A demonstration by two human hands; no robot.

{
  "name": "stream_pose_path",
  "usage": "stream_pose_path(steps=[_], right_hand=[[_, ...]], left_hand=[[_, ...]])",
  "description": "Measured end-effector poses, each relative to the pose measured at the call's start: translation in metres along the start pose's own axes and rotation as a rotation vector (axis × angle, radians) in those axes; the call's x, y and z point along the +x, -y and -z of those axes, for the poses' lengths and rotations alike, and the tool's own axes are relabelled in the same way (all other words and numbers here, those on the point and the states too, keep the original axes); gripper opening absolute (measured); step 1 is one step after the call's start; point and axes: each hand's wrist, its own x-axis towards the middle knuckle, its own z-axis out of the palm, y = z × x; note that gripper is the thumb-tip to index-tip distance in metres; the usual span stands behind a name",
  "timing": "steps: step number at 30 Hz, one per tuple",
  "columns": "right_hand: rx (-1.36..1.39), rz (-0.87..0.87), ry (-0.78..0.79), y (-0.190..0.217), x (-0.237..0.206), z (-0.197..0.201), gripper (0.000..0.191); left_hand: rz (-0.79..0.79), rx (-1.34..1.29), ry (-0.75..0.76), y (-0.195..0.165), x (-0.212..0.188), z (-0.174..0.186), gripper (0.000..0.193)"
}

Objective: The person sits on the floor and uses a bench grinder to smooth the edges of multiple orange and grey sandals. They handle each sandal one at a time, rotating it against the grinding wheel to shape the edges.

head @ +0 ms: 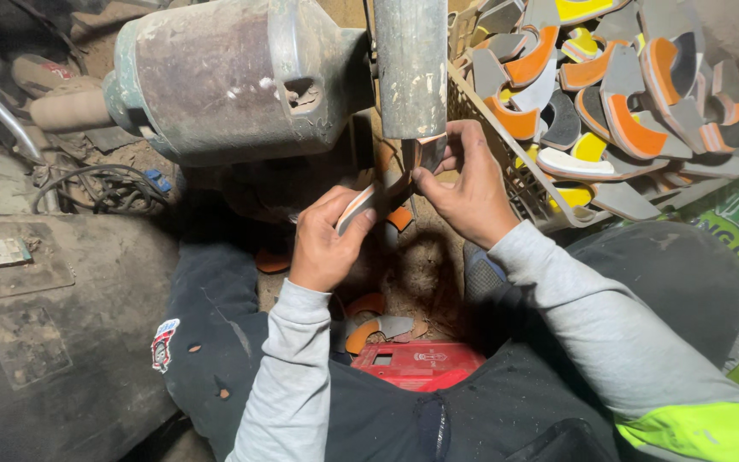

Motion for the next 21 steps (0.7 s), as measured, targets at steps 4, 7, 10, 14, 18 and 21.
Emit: stream_pose_path(steps=[4, 7, 10, 14, 18, 21], right_hand=[[-0.052, 0.079, -0.012, -0.008, -0.008, -0.006, 0.048], [0.028, -0.156, 0.076, -0.017, -0.009, -0.009, 0.05], [0.167, -0.35, 0.198, -0.028, -0.003, -0.003, 0.048], [0.287, -0.162, 0.251, -0.04, 0.007, 0.013, 0.046], [0.447, -0.162, 0.285, -0.043, 0.011, 0.025, 0.048], [0.458, -0.161, 0.29, -0.038, 0.013, 0.031, 0.051]], left_hand=[[0.033, 0.023, 0.057, 0.003, 0.001, 0.008, 0.016], [0.062, 0.032, 0.094, 0.003, -0.001, 0.012, 0.017], [0.011, 0.12, 0.075, -0.001, -0.004, 0.011, 0.018], [-0.117, 0.336, -0.056, -0.014, -0.017, -0.013, 0.029], [-0.236, 0.444, -0.103, -0.026, -0.027, -0.035, 0.047], [-0.237, 0.413, -0.114, -0.031, -0.03, -0.043, 0.047]])
